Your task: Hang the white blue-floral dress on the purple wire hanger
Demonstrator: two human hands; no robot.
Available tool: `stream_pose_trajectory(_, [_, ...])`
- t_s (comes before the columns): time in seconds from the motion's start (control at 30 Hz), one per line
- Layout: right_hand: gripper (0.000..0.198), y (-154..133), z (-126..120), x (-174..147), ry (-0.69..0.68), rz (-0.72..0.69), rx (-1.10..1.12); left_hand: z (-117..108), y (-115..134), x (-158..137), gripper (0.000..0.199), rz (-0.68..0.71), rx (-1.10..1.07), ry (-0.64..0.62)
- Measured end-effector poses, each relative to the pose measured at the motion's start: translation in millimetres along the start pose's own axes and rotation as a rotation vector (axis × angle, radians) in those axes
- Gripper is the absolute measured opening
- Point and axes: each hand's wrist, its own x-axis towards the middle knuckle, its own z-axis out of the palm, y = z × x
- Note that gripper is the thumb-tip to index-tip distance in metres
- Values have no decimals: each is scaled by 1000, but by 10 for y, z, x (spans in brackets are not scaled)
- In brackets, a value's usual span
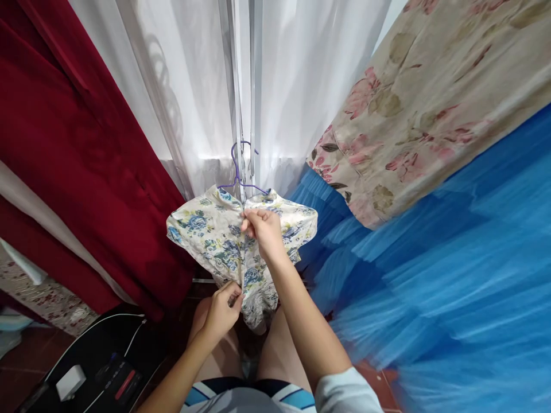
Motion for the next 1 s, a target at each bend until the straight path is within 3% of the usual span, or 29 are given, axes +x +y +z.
stream_pose_trajectory(0.1, [23,-180,68,192,33,-64,7,34,33,-12,12,4,20,-11])
stream_pose_trajectory(0.23, [25,-174,73,132,-8,-56,-55,-51,58,89,10,36,-81,58])
stream_pose_trajectory(0.4, [27,-111,60,-62,-22,-75,-140,-634,453,754,28,241,-183,363])
stream_pose_trajectory(0.47, [27,-146,61,-97,-30,-98,-171,-898,690,1116,36,370,-182,380])
stream_pose_trajectory(0.53, [27,-188,57,-100,-42,-123,-198,-1079,893,1419,28,465,-108,340])
stream_pose_trajectory(0.63, [27,-167,35,-57,-39,-175,-249,-1164,1071,1658,18,558,25,309])
stream_pose_trajectory(0.7, [27,-62,11,-15,6,-229,-321,-1162,1108,1694,18,590,64,361])
stream_pose_trajectory(0.83, [28,239,-67,-3,63,-268,-530,-1292,961,1722,18,498,-16,626])
stream_pose_trajectory(1.0, [25,359,-168,-181,-7,-234,-590,-1634,215,1891,21,179,-438,980])
